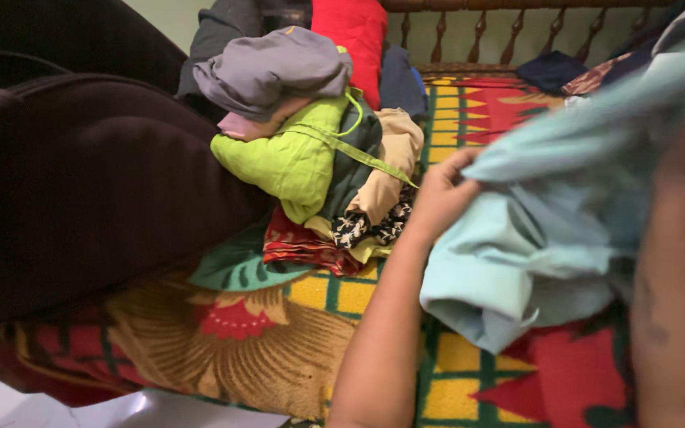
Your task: The person folds multiple items of clothing including a light blue shirt, a dark blue t-shirt, and a white top by hand on a bed.
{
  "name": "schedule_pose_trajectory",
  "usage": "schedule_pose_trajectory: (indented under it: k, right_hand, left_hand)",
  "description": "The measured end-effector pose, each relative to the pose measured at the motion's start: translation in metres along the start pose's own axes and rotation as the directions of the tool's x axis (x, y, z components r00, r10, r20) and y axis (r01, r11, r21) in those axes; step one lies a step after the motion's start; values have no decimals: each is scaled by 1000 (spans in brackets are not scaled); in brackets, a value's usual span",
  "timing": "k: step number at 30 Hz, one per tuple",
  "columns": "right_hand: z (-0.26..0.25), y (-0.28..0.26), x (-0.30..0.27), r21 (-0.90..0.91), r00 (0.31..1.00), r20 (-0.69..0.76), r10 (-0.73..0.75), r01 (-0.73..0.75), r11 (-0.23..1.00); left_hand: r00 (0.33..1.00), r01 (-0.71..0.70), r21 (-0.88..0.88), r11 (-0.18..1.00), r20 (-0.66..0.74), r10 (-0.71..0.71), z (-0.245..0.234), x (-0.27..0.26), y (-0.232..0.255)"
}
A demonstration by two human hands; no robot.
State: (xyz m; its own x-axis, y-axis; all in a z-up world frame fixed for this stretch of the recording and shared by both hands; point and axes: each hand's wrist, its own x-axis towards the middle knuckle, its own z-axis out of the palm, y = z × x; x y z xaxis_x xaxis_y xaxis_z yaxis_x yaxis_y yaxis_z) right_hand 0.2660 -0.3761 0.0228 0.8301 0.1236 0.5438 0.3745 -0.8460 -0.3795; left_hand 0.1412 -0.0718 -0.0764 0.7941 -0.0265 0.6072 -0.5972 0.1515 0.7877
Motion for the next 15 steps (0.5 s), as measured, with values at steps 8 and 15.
schedule_pose_trajectory:
  k: [8,15]
  right_hand:
    - [35,3,51,291,978,155,-141,91,953]
    - [92,40,-92,-162,998,63,-10,20,987]
  left_hand:
    - [948,148,280,949,-314,-55,-28,3,9]
    - [965,172,568,805,66,-253,-19,-8,28]
